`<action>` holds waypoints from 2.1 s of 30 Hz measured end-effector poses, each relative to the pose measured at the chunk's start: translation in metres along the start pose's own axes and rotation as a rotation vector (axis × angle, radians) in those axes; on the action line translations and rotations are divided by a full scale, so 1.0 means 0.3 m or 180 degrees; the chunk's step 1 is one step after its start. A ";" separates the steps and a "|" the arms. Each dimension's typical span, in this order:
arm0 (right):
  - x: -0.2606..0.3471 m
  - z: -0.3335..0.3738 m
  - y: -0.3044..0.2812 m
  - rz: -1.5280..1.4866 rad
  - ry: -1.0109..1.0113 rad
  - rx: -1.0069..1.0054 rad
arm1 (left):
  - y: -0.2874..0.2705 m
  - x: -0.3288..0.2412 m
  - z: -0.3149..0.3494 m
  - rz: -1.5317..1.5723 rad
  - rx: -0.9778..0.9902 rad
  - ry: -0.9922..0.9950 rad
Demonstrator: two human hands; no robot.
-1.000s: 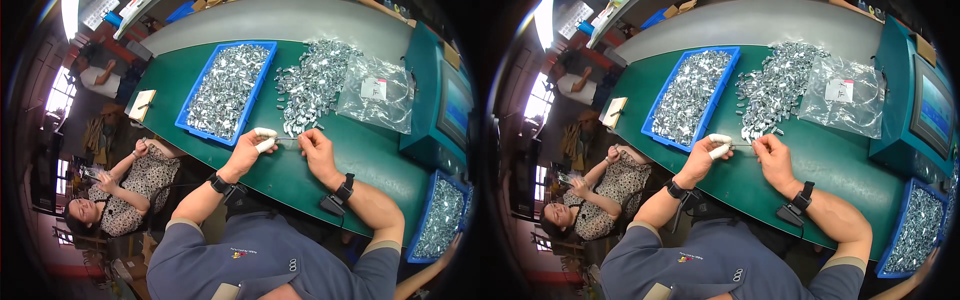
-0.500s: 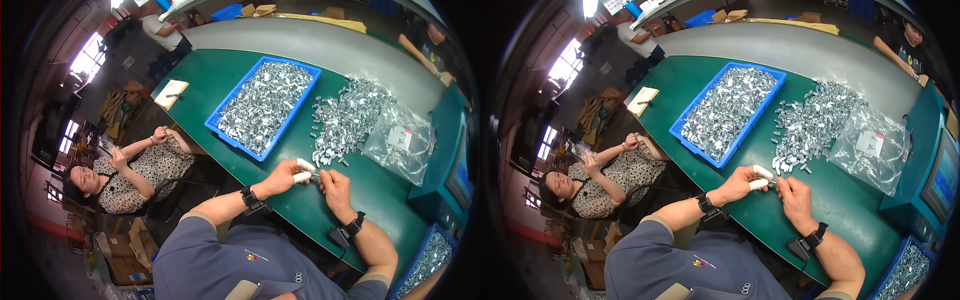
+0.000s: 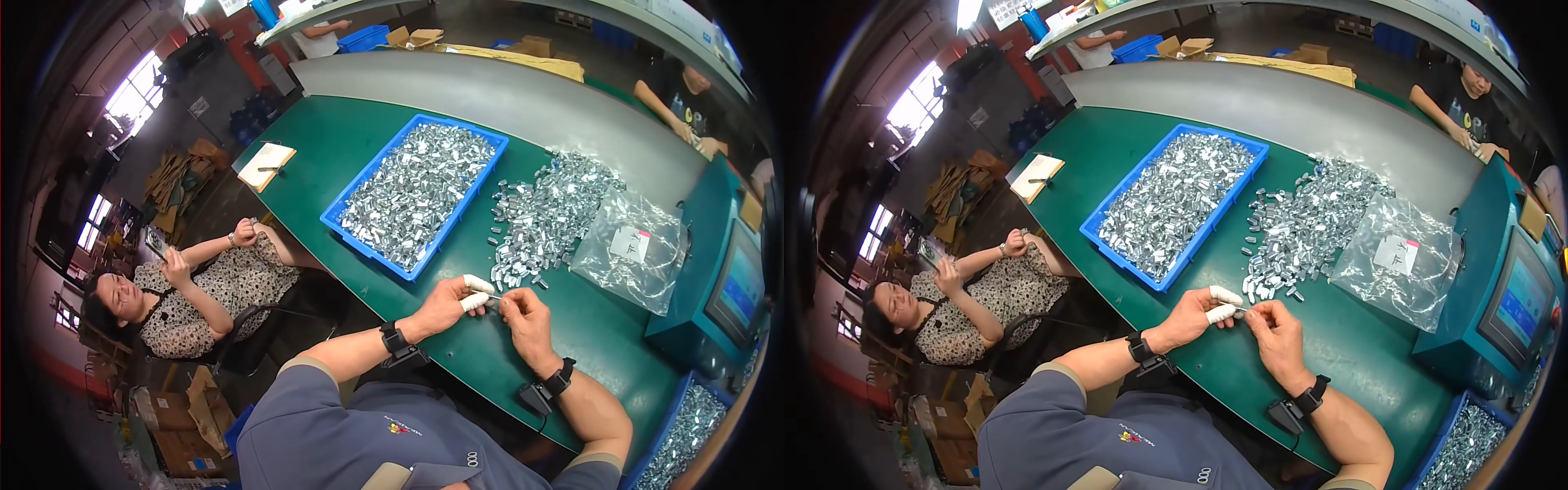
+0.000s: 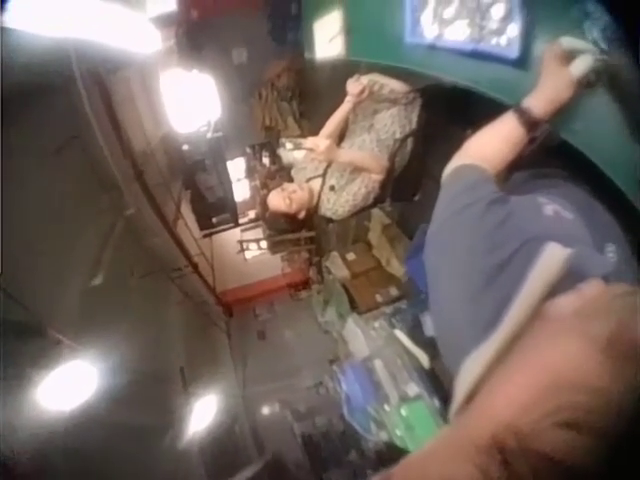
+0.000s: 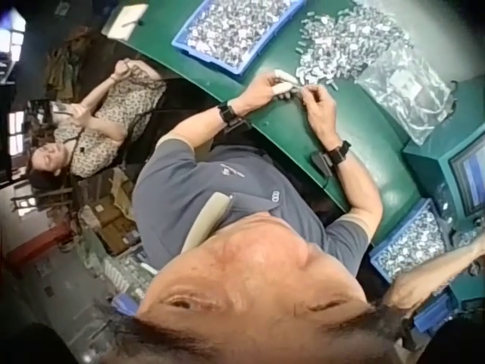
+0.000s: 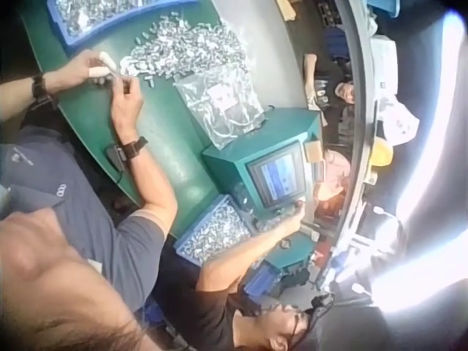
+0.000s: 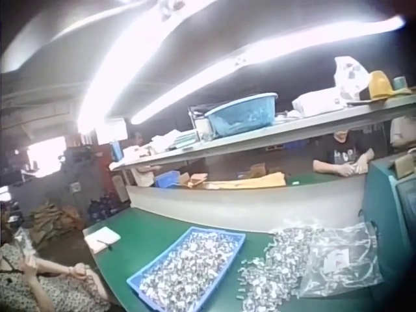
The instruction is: The person picks up a metal clip from a blue tray, slides it onto a metal rod, and then removes the clip and places it into a pile on the table.
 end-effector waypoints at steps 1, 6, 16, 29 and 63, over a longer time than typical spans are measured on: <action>0.009 0.001 0.007 -0.0182 -0.0043 -0.0118 | -0.004 0.000 0.001 0.0004 -0.0027 -0.0007; -0.022 -0.003 -0.008 -0.0246 -0.0017 -0.0006 | -0.010 0.016 0.001 0.0040 0.0022 0.0133; -0.014 0.000 -0.016 0.0028 0.0188 -0.0011 | -0.018 0.007 0.003 -0.0118 0.0115 0.0106; -0.023 -0.006 -0.034 -0.0397 0.0150 -0.0251 | -0.270 -0.392 -0.016 -0.3091 -0.1753 0.2374; -0.013 -0.006 -0.038 -0.0350 -0.0033 -0.0317 | 0.070 -0.156 -0.031 -0.3455 -0.0039 0.2037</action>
Point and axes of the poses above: each hand's wrist, its own z-axis away from the middle knuckle, its own y-axis out of the palm, x = y × z, the point moved 4 cm from there along -z, towards the middle knuckle, and after that the axes turned 6 degrees about -x, right-handed, at the moved point
